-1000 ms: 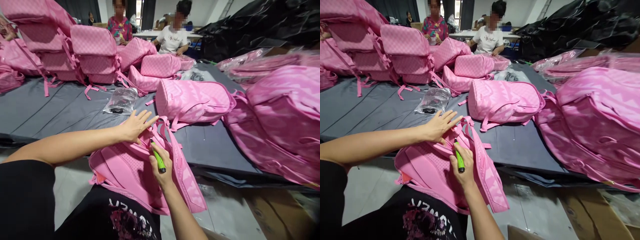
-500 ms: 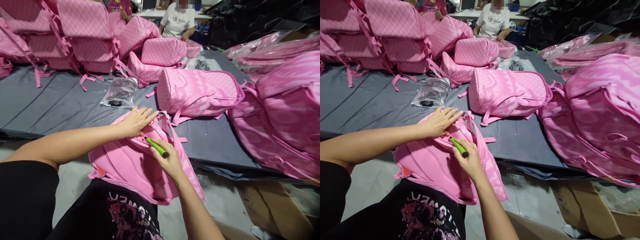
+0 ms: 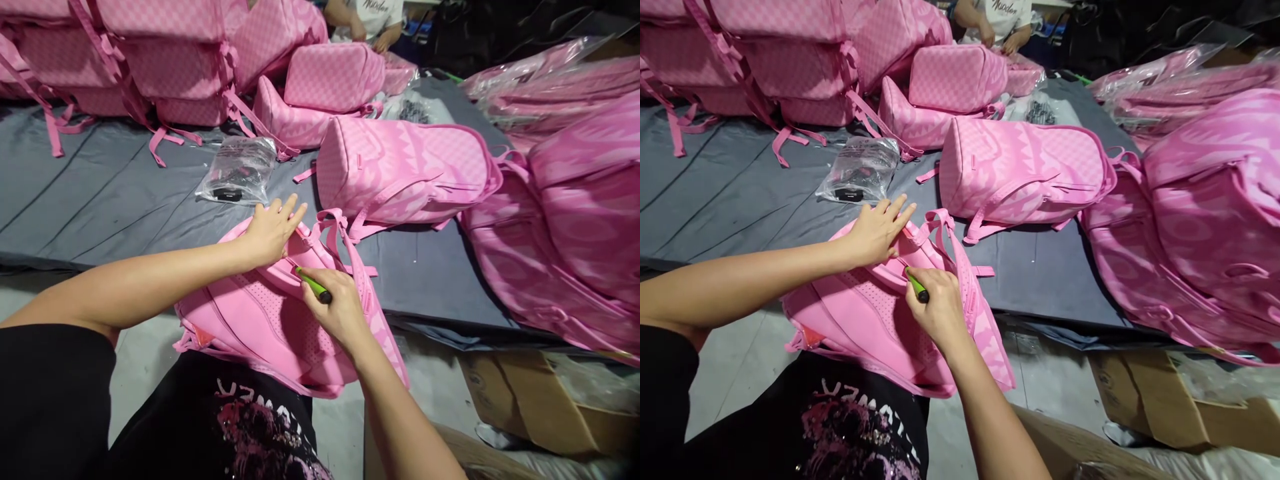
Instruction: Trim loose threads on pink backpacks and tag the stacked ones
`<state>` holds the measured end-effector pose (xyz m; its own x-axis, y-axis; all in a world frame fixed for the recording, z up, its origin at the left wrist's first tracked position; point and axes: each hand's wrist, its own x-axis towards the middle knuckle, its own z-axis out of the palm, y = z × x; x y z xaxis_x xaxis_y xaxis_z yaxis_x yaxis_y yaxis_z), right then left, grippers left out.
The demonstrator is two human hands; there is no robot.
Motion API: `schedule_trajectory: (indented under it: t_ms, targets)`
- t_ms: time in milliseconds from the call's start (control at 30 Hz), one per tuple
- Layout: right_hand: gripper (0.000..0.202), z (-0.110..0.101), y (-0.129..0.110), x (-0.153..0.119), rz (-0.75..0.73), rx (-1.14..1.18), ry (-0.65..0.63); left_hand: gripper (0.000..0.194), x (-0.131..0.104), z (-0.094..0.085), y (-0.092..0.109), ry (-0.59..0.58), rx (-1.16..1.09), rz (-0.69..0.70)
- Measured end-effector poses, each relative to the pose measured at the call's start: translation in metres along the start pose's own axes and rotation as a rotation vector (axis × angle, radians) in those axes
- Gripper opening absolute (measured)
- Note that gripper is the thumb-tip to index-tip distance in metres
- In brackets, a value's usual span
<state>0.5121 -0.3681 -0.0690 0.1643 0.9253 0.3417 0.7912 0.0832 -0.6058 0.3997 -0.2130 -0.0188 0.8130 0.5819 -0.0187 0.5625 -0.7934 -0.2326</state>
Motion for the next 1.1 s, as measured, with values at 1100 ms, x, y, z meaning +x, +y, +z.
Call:
schedule_trajectory:
  t_ms: [1100]
  targets:
    - [0.029, 0.019, -0.029, 0.009, 0.101, -0.103, 0.021, 0.083, 0.004, 0.007, 0.000, 0.015, -0.065, -0.011]
